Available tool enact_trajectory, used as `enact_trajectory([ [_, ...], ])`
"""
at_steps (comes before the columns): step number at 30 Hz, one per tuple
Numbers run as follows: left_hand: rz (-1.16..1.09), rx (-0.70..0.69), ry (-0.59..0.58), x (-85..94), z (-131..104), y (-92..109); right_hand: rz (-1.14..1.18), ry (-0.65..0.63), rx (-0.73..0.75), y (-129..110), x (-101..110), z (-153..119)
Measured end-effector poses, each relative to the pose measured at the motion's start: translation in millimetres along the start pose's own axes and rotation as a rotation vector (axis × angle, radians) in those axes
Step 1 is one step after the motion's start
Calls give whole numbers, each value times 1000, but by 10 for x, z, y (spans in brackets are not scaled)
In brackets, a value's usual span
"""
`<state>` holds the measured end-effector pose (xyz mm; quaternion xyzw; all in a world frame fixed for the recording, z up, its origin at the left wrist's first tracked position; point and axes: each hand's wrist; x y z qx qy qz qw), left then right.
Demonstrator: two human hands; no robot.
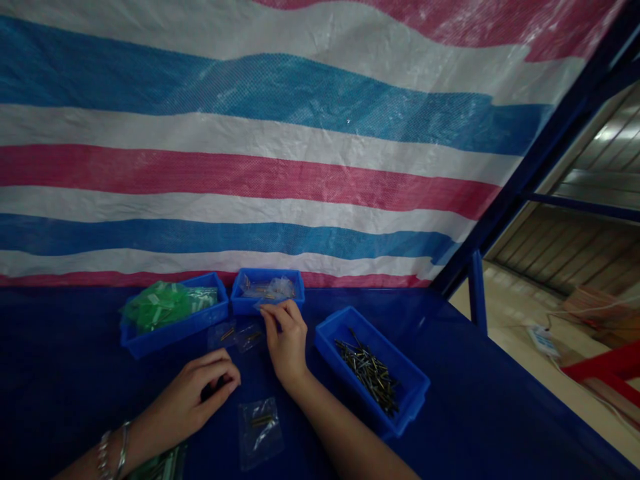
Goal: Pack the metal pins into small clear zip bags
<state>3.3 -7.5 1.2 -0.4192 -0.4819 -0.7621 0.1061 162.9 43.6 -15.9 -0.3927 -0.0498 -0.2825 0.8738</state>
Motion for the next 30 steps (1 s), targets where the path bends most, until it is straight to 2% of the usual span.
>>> enact_trajectory([
  [4,-7,-6,13,-2,-2,-2,82,9,-58,24,-10,8],
  [9,0,13,-5,7,-1,17,76,-37,-84,54,-25,20],
  [19,-11,-4,16,-2,1,8,-21,-65,30,19,-2,40],
  [30,6,13,-9,6,-4,9,-196,-298,70,71,-67,-22],
])
Point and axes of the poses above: each hand's wrist, its own z-axis towards the middle knuckle, its own x-axis out of the back of the hand, y = z × x, and after that the axes turned 2 degrees about -z, right-handed
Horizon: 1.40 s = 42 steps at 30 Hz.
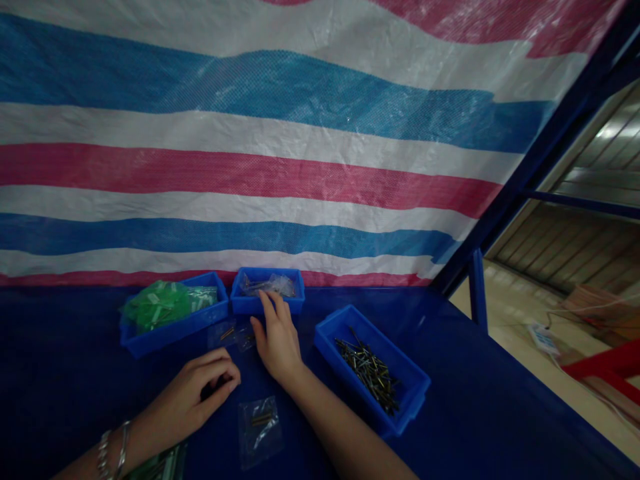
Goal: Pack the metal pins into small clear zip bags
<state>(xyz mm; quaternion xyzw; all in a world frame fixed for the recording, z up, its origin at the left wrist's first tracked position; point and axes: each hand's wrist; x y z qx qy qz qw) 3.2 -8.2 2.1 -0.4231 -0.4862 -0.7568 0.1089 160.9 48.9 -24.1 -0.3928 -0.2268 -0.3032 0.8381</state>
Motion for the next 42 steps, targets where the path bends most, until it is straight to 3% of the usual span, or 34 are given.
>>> enact_trajectory([
  [9,-5,8,-11,-2,6,0,-117,-40,-17,-15,-5,-17],
  [19,2,2,-8,-9,4,-11,-130,34,11,-73,37,-24],
  [31,-5,3,-1,2,5,8,-377,56,9,-114,87,-17],
  [38,9,0,1,5,6,13,-423,-78,79,-128,93,-14],
  [42,7,1,1,-2,8,3,-403,-92,68,-106,79,-15],
])
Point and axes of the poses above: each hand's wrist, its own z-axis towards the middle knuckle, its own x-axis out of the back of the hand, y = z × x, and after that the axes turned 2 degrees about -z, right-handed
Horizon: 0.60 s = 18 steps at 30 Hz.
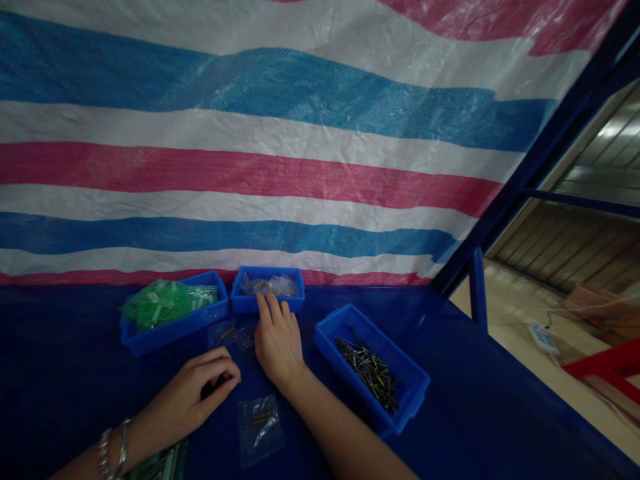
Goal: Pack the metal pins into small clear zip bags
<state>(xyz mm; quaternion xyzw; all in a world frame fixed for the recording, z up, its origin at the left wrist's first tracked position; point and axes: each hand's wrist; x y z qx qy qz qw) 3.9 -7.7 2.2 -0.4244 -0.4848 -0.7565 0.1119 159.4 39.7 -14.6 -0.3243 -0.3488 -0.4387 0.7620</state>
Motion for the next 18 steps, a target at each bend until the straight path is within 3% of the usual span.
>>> enact_trajectory([
  [9,0,3,-26,29,12,30,72,-20,12,37,-41,-13],
  [18,4,0,0,7,2,10,236,104,5,15,-6,-35],
])
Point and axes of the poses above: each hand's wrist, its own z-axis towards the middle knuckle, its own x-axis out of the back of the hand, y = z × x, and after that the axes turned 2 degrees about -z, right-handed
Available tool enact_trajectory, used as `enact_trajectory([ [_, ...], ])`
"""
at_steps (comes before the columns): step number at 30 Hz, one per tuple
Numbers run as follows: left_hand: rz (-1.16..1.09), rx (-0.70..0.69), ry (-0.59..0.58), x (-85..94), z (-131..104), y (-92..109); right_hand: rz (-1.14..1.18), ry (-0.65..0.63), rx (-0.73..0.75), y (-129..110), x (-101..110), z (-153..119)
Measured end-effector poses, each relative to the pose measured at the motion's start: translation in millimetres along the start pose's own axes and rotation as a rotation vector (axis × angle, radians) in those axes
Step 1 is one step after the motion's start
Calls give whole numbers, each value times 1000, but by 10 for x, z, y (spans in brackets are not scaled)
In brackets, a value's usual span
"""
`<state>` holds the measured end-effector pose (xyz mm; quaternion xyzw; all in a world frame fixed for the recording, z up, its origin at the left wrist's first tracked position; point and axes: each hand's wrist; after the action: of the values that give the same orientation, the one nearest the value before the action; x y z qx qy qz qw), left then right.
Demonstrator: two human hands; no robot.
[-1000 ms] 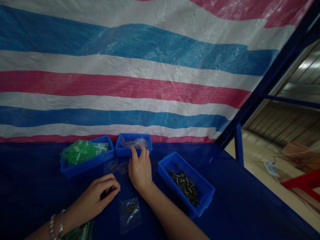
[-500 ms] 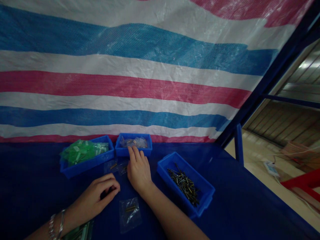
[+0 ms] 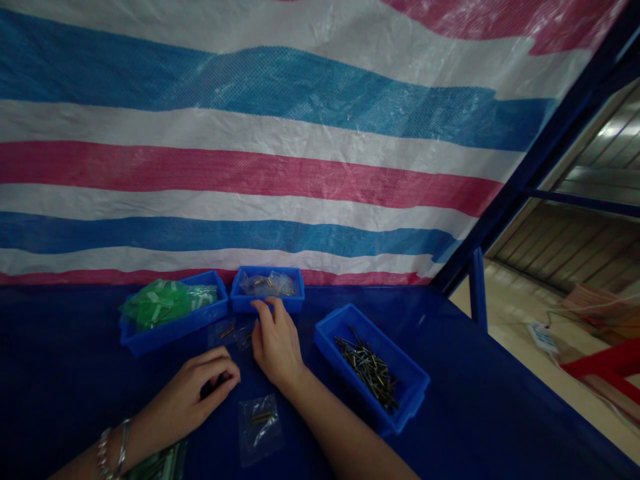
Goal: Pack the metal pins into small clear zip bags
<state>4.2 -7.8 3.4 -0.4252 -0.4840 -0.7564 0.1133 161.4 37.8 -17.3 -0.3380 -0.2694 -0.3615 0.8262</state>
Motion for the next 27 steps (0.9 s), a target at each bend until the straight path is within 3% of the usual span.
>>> enact_trajectory([
  [4,59,-26,-29,38,-37,31,94,-14,14,-7,14,-5],
  [13,186,-171,-227,110,-90,133,162,-28,52,18,-13,-13],
  [20,154,-160,-267,123,-87,156,157,-48,59,28,-33,-20],
  [27,119,-159,-212,90,-86,126,169,-62,69,11,-6,-21],
])
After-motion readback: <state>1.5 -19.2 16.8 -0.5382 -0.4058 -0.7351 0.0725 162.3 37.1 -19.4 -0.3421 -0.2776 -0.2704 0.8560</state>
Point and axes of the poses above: each hand's wrist, its own z-axis towards the middle knuckle, its own x-axis out of the back of the hand, y = z × x, and after that the axes turned 2 degrees about -z, right-handed
